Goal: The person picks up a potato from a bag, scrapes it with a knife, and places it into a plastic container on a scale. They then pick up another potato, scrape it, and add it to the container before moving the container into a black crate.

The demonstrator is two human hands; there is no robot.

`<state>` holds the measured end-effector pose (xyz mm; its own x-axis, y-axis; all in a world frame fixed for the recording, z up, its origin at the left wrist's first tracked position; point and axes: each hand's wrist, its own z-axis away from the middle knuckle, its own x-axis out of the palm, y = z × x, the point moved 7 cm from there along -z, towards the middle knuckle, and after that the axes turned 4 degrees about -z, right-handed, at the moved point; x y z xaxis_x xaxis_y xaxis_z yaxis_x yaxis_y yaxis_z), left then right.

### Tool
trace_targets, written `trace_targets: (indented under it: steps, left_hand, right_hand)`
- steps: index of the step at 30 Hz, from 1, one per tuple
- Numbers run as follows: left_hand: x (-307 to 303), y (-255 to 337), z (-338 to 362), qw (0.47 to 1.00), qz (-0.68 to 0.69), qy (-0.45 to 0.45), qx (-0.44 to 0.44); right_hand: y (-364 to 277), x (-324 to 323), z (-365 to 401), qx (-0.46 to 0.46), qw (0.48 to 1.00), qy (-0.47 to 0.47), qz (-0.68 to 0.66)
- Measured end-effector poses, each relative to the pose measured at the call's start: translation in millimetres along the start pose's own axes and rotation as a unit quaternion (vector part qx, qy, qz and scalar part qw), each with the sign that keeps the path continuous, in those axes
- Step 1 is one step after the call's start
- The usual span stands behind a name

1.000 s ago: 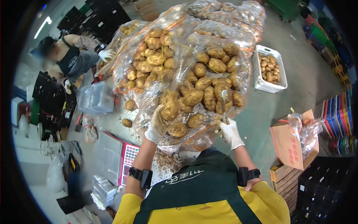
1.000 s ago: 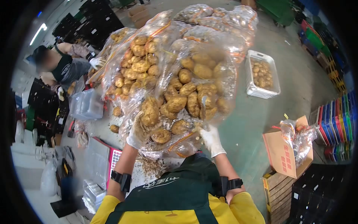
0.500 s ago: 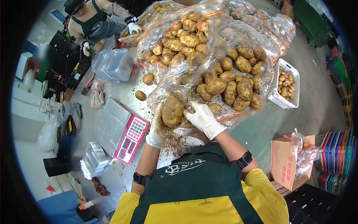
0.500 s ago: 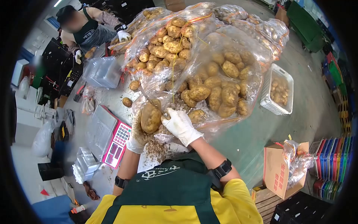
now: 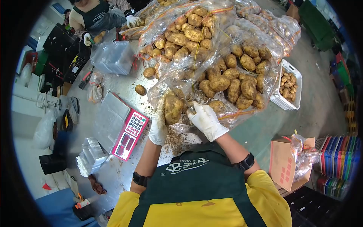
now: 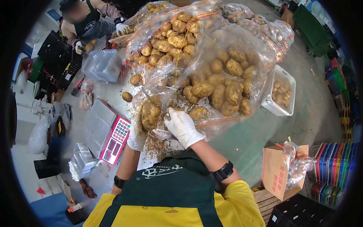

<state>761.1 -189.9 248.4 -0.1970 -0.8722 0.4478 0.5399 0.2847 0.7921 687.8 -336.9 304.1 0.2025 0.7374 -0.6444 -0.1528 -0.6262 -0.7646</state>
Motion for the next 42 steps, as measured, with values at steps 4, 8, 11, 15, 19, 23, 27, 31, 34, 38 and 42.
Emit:
trace_targets:
  steps: [4,8,11,15,19,23,27,31,34,38,42]
  left_hand:
    - [-4,-1,-2,0.995,0.053,-0.015,0.078]
    - [-5,11,4,0.992,-0.014,0.08,0.092]
    - [-5,19,8,0.987,-0.058,0.114,0.092]
    - [-17,17,-1,0.977,-0.105,0.105,0.153]
    - [-20,24,2,0.955,-0.194,0.105,0.198]
    - [-41,12,-13,0.927,-0.243,0.098,0.269]
    - [-5,24,13,0.983,-0.038,0.171,0.055]
    - [-8,-4,-16,0.985,0.151,-0.007,-0.088]
    - [-3,-7,-8,0.98,0.147,-0.05,-0.121]
    - [-27,-20,-12,0.979,0.154,0.079,-0.103]
    - [-9,-1,-6,0.985,0.145,0.068,-0.057]
  right_hand:
    - [-22,19,19,-0.073,0.993,-0.085,0.038]
    - [16,4,-6,0.025,0.999,-0.019,-0.035]
    - [-2,3,1,0.014,0.998,-0.066,-0.012]
    - [-5,10,4,0.007,0.996,-0.092,-0.006]
    - [16,4,-6,0.041,0.996,-0.025,-0.075]
    - [-25,19,14,-0.056,0.996,-0.062,0.028]
    - [7,-5,-6,0.028,0.998,-0.006,-0.055]
    - [1,10,2,0.008,0.998,-0.033,-0.057]
    - [-19,15,15,-0.05,0.998,-0.048,0.009]
    - [-27,22,20,-0.04,0.991,-0.121,0.028]
    - [-10,26,14,-0.038,0.998,-0.054,0.015]
